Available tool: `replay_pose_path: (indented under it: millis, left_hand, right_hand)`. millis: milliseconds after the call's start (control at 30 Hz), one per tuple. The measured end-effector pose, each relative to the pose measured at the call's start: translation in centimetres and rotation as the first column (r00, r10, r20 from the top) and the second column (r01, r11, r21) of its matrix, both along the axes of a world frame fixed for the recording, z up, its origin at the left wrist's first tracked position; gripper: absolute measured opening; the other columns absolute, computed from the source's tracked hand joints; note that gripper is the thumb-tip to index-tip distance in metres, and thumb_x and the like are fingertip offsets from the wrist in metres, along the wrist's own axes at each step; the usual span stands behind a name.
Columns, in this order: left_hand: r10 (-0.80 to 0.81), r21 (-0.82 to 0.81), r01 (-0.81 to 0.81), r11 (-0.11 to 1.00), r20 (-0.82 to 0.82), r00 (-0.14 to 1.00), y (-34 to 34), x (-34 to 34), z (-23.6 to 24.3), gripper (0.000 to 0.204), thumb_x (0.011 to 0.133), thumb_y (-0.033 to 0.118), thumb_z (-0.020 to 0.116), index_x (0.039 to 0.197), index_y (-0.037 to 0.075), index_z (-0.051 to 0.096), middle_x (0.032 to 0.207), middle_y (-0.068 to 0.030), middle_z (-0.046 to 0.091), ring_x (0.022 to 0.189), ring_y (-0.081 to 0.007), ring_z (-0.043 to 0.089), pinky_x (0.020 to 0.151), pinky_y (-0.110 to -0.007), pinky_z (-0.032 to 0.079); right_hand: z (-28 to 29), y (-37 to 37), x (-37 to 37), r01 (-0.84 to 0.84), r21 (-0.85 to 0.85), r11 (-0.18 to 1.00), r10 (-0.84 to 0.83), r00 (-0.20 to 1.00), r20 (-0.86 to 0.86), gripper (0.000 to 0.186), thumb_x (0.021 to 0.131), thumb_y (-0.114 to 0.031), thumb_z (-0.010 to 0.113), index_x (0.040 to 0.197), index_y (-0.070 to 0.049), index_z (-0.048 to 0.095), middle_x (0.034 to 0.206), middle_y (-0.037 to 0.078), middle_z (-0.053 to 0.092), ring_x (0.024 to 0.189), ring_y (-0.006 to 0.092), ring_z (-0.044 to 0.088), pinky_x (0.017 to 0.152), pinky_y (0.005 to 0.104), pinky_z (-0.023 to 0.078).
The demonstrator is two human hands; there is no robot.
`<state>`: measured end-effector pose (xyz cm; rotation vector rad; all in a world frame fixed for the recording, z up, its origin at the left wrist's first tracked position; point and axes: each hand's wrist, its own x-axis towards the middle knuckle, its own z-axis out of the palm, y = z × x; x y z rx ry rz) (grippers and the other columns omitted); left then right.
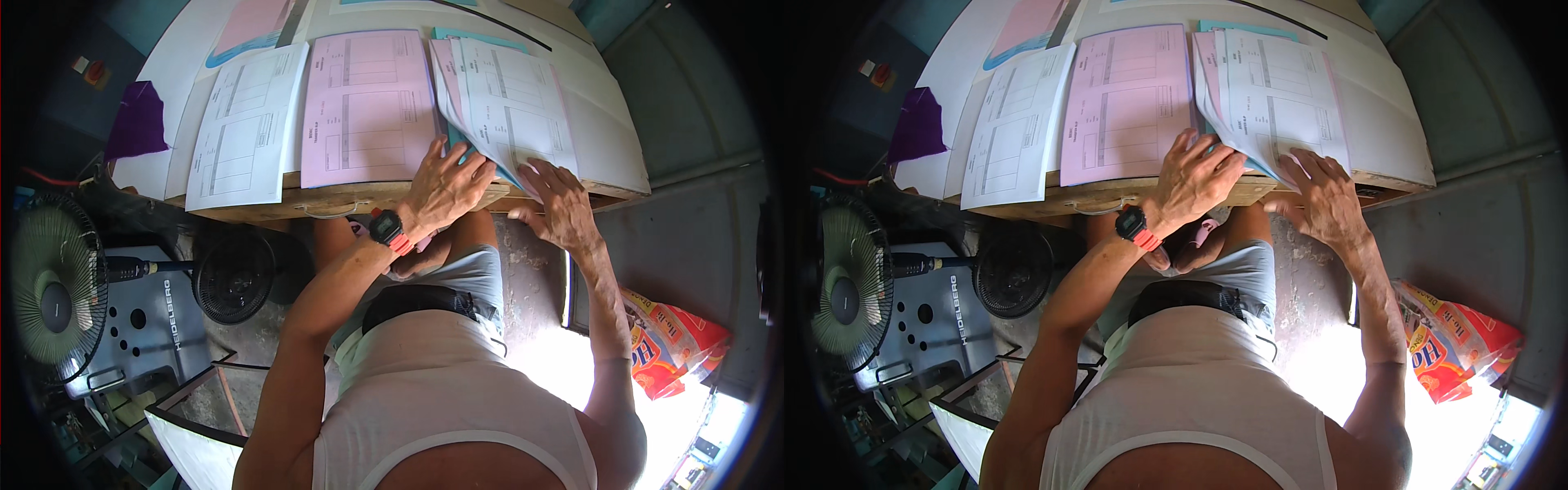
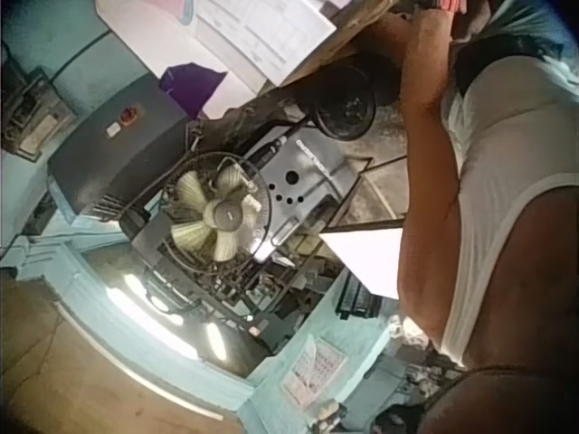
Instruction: Sorting and collating white, pink, and blue papers into separate stacks on a desk.
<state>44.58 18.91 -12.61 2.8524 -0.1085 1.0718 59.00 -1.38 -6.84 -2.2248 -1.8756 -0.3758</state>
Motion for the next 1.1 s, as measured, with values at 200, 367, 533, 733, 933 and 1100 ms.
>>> replay_pose_path:
  millis: [200,367,533,733,933,1100]
  left_hand:
    - [0.190,-0.021,-0.190,0.982,0.033,0.981,4.6,-10.4,2.1,0.047,0.083,0.025,0.082,0.125,0.007,0.070,0.128,-0.0090,0.067,0.119,-0.0302,0.062,0.101,-0.045,0.050]
    - [0.579,0.139,-0.562,0.815,-0.219,0.786,12.9,-23.9,1.8,0.077,0.088,0.040,0.075,0.148,-0.001,0.046,0.148,-0.0180,0.051,0.138,-0.0366,0.046,0.113,-0.050,0.035]
    - [0.672,0.354,-0.588,0.728,-0.199,0.713,17.9,-30.9,1.2,0.045,0.093,0.024,0.072,0.133,0.006,0.062,0.132,-0.0107,0.064,0.125,-0.0301,0.058,0.105,-0.049,0.042]
    - [0.531,-0.104,-0.526,0.844,0.021,0.847,15.9,-23.7,4.5,0.016,0.091,0.004,0.071,0.107,0.007,0.072,0.093,-0.0087,0.074,0.083,-0.0259,0.071,0.075,-0.037,0.055]
    - [0.298,0.137,-0.284,0.949,-0.096,0.950,12.0,-13.0,4.2,0.062,0.080,-0.006,0.063,0.139,0.014,0.060,0.110,-0.0116,0.068,0.084,-0.0252,0.070,0.073,-0.035,0.062]
    - [0.255,0.274,-0.156,0.949,-0.377,0.890,9.3,-9.9,2.3,0.044,0.083,-0.002,0.063,0.127,0.002,0.066,0.125,-0.0129,0.066,0.108,-0.0276,0.068,0.087,-0.038,0.061]
  right_hand:
    - [-2.8,0.0,1.6,0.053,0.016,0.998,-0.055,0.995,0.088,0.041,0.081,-0.001,0.065,0.122,-0.002,0.065,0.124,0.016,0.068,0.109,0.0327,0.068,0.096,0.0424,0.055]
    - [-1.7,0.2,2.9,0.048,0.075,0.996,-0.049,0.999,0.014,0.041,0.080,0.009,0.060,0.118,-0.003,0.066,0.107,0.016,0.073,0.096,0.0309,0.072,0.082,0.0402,0.059]
    - [-1.9,0.6,4.2,0.156,0.124,0.980,-0.136,0.979,-0.153,0.023,0.094,0.000,0.063,0.115,-0.004,0.068,0.088,0.018,0.072,0.078,0.0340,0.072,0.071,0.0450,0.057]
    - [-0.5,0.9,4.2,0.373,0.067,0.925,-0.330,0.881,-0.340,0.019,0.100,-0.011,0.062,0.115,-0.001,0.068,0.085,0.021,0.070,0.073,0.0353,0.067,0.071,0.0431,0.052]
    - [-0.7,2.4,5.3,0.440,0.174,0.881,-0.340,0.845,-0.413,0.025,0.100,-0.019,0.063,0.116,0.000,0.067,0.097,0.022,0.070,0.090,0.0369,0.066,0.084,0.0437,0.050]
    - [-0.6,4.6,6.7,0.394,0.360,0.846,-0.202,0.860,-0.468,0.027,0.098,-0.019,0.065,0.117,0.000,0.067,0.104,0.023,0.070,0.094,0.0394,0.065,0.087,0.0418,0.050]
